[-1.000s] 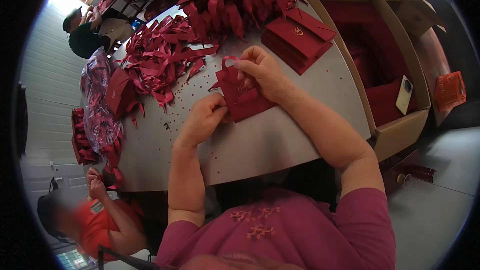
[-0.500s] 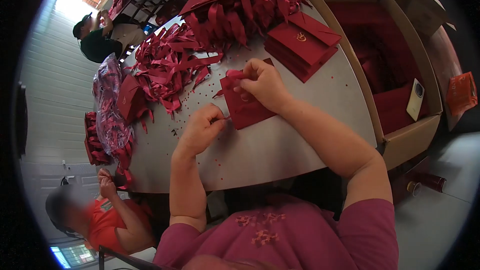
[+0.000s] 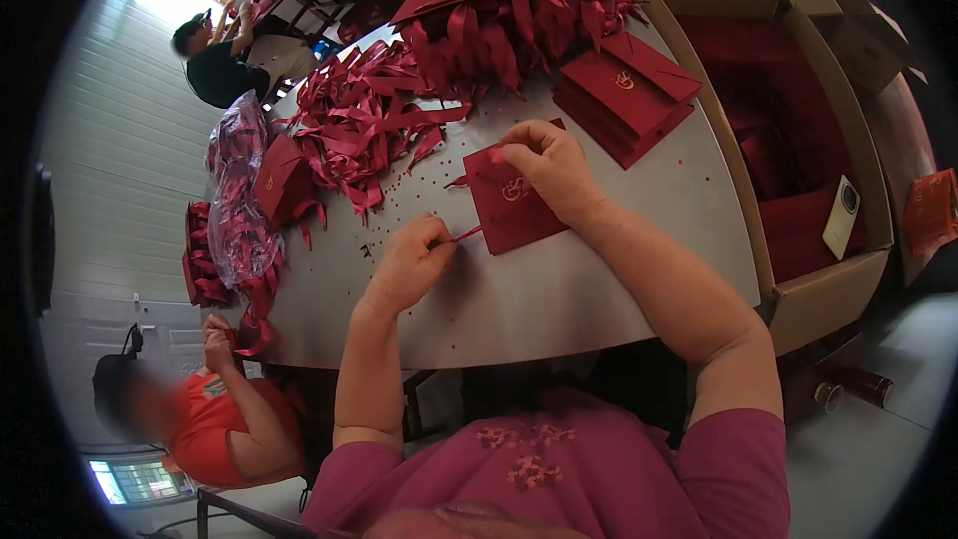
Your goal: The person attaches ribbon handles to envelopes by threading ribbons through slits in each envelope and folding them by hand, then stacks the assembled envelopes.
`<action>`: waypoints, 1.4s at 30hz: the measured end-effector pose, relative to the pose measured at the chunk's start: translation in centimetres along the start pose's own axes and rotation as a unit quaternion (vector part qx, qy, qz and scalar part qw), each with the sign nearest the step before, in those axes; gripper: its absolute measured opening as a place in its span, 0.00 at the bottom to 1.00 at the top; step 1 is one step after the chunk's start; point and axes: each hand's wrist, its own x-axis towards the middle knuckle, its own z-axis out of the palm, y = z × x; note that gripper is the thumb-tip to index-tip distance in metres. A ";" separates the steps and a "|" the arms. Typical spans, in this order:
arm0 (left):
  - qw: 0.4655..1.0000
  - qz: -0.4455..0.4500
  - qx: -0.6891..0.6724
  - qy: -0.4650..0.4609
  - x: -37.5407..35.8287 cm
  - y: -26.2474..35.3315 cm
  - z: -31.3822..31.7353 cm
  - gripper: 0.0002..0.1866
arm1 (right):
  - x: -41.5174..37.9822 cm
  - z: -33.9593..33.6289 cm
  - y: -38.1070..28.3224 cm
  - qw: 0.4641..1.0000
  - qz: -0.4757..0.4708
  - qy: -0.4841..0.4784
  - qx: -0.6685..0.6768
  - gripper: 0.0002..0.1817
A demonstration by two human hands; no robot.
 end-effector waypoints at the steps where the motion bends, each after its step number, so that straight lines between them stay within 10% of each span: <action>1: 1.000 0.001 0.000 0.000 0.2 0.1 -0.1 0.05 | -0.2 0.2 -0.2 0.998 -0.014 0.002 -0.062 0.05; 5: 0.998 0.025 0.048 0.014 0.6 0.4 -0.2 0.04 | -1.3 1.0 -1.2 0.989 0.039 0.020 -0.138 0.07; 7: 0.998 0.010 0.052 0.016 1.0 0.1 -0.3 0.05 | -0.9 0.5 -0.2 0.833 -0.309 0.045 -0.457 0.09; 11: 0.985 0.124 0.076 0.096 4.3 -1.5 -1.0 0.04 | -1.1 0.9 0.1 0.819 -0.297 0.077 -0.485 0.11; 14: 0.975 0.200 0.079 0.052 8.0 -2.1 -1.9 0.03 | -0.5 0.5 0.5 0.845 -0.277 0.045 -0.455 0.08; 16: 0.974 0.216 0.062 0.015 9.0 -1.9 -1.9 0.04 | -0.4 0.4 0.5 0.983 -0.097 -0.027 -0.154 0.06; 22: 0.992 0.125 -0.012 -0.008 9.9 -1.7 -1.5 0.04 | 1.1 -2.0 -0.2 0.970 0.068 -0.081 0.221 0.06; 42: 0.994 0.018 -0.105 -0.021 3.0 -4.1 -2.6 0.04 | 0.5 -1.4 0.6 0.951 0.161 -0.108 0.239 0.13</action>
